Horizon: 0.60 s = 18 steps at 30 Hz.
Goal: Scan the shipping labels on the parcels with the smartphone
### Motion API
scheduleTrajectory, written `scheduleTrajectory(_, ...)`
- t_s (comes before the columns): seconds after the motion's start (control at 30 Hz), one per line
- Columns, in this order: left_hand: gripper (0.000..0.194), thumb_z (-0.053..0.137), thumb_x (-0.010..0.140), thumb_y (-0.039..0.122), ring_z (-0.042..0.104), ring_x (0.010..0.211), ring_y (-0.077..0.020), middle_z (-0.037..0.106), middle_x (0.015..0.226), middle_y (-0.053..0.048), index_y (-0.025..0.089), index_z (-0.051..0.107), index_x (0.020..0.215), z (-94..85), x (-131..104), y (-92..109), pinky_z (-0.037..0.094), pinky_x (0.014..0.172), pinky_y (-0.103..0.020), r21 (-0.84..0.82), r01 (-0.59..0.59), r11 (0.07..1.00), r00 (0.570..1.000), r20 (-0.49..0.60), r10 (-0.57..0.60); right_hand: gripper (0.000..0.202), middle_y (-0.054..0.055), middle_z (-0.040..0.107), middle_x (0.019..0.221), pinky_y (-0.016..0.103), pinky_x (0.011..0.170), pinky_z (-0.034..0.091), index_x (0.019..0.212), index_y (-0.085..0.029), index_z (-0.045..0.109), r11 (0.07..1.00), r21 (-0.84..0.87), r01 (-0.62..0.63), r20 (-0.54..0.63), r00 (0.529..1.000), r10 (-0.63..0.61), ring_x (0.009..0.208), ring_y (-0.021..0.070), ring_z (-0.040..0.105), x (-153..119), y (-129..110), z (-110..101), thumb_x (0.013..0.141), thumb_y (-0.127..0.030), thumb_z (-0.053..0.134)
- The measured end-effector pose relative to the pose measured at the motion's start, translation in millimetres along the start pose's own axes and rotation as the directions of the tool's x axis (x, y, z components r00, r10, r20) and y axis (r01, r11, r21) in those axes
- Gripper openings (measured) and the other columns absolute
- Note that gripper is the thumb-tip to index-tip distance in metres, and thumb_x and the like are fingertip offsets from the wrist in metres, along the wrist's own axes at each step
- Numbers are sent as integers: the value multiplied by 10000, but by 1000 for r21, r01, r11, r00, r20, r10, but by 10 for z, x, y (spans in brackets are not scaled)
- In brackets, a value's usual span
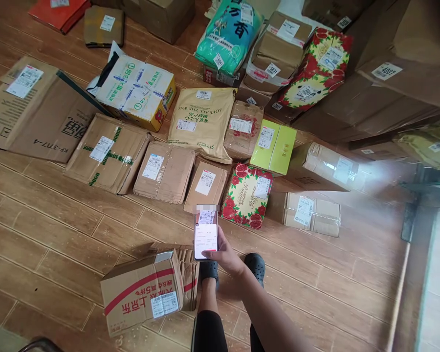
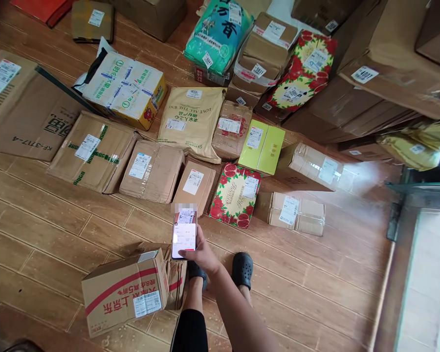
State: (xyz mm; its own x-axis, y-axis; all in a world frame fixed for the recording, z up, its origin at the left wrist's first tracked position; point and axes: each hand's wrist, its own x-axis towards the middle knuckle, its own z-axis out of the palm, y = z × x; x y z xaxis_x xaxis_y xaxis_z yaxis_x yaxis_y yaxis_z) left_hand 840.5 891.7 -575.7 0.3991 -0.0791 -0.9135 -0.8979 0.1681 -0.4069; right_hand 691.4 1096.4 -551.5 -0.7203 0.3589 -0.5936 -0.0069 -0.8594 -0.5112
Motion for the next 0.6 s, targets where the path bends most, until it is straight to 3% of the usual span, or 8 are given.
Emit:
scheduleTrajectory(0.2, 308, 546, 856, 397, 597, 930, -259, 640, 995, -65, 221, 568, 1107, 26, 309, 331, 548, 625, -385, 16, -26, 1000, 1000, 12, 26, 698, 1, 634, 1113, 372, 933, 425, 1130, -281, 487, 1000, 12, 7, 9, 1000, -8, 1026, 214, 580, 5, -38, 15, 528, -164, 820)
scheduleTrajectory(0.4, 349, 616, 801, 413, 580, 1001, -270, 606, 1096, -80, 275, 558, 1116, -22, 323, 403, 543, 667, -417, 12, -32, 999, 999, 32, 32, 735, 14, 604, 1183, 407, 1004, 380, 1156, -284, 467, 1000, 26, 10, 38, 999, -11, 1114, 232, 547, 1, -88, 62, 522, -163, 819)
scheduleTrajectory(0.6, 390, 605, 800, 451, 589, 969, -262, 614, 1095, -89, 294, 536, 1150, 124, 340, 617, 547, 637, -407, -18, -65, 998, 996, 65, 66, 725, 15, 612, 1180, 415, 997, 387, 1158, -291, 467, 1000, 9, 9, 60, 998, -10, 1109, 237, 561, -130, -154, 101, 534, -168, 815)
